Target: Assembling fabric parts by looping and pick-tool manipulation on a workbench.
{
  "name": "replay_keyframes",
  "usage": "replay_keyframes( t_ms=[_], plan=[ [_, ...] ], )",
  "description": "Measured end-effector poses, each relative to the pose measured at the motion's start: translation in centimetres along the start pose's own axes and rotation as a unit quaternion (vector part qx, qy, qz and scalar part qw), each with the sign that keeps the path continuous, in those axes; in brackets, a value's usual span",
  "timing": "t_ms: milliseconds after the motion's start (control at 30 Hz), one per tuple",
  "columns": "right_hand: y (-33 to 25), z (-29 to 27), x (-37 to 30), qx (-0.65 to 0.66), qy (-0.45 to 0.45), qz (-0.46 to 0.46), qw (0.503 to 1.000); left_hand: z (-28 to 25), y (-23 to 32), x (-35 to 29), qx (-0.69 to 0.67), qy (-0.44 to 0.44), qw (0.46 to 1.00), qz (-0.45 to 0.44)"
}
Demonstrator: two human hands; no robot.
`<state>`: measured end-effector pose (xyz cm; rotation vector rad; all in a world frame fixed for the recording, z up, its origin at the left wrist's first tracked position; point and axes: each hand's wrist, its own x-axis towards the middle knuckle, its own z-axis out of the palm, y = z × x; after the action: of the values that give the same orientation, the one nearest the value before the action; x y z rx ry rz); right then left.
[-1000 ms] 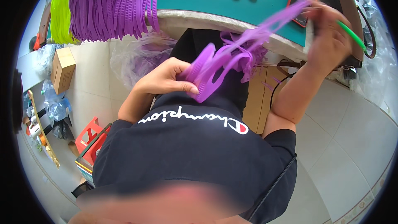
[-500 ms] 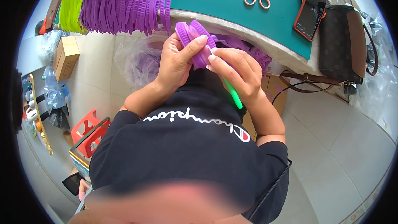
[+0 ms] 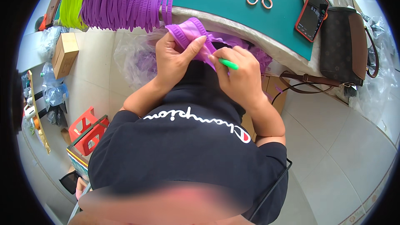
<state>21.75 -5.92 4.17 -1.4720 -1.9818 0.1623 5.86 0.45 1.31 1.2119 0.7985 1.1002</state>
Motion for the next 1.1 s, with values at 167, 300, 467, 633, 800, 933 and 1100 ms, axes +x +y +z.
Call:
replay_keyframes(
  t_ms=[167,300,467,633,800,933,1100],
  plan=[
    [0.9,-0.4,-0.1,0.461,0.137,0.219,0.849,-1.1,-0.3,-0.2,-0.140,-0.030,0.980,-0.140],
    [0.5,1.9,0.1,0.343,0.029,0.216,0.914,-0.5,-0.9,-1.0,-0.147,-0.047,0.979,-0.131],
    [1.1,-0.2,-1.1,0.601,0.041,0.212,0.770,-2.1,-2.9,-1.1,0.153,-0.048,0.986,-0.056],
    [2.3,-7.4,-2.5,0.705,0.152,0.109,0.684,-6.5,-8.6,-1.6,-0.022,-0.030,0.984,-0.173],
    [6.9,-16.4,-4.5,0.746,0.273,0.062,0.604,-13.1,-11.3,-2.1,-0.059,0.098,0.942,-0.316],
    [11.7,-24.4,-7.0,0.682,0.395,0.070,0.611,-20.6,-16.7,-3.3,-0.151,0.172,0.923,-0.310],
    [19.4,-37.8,-11.8,0.565,0.539,0.049,0.623,-25.7,-20.6,-3.1,-0.155,0.188,0.919,-0.311]
  ],
)
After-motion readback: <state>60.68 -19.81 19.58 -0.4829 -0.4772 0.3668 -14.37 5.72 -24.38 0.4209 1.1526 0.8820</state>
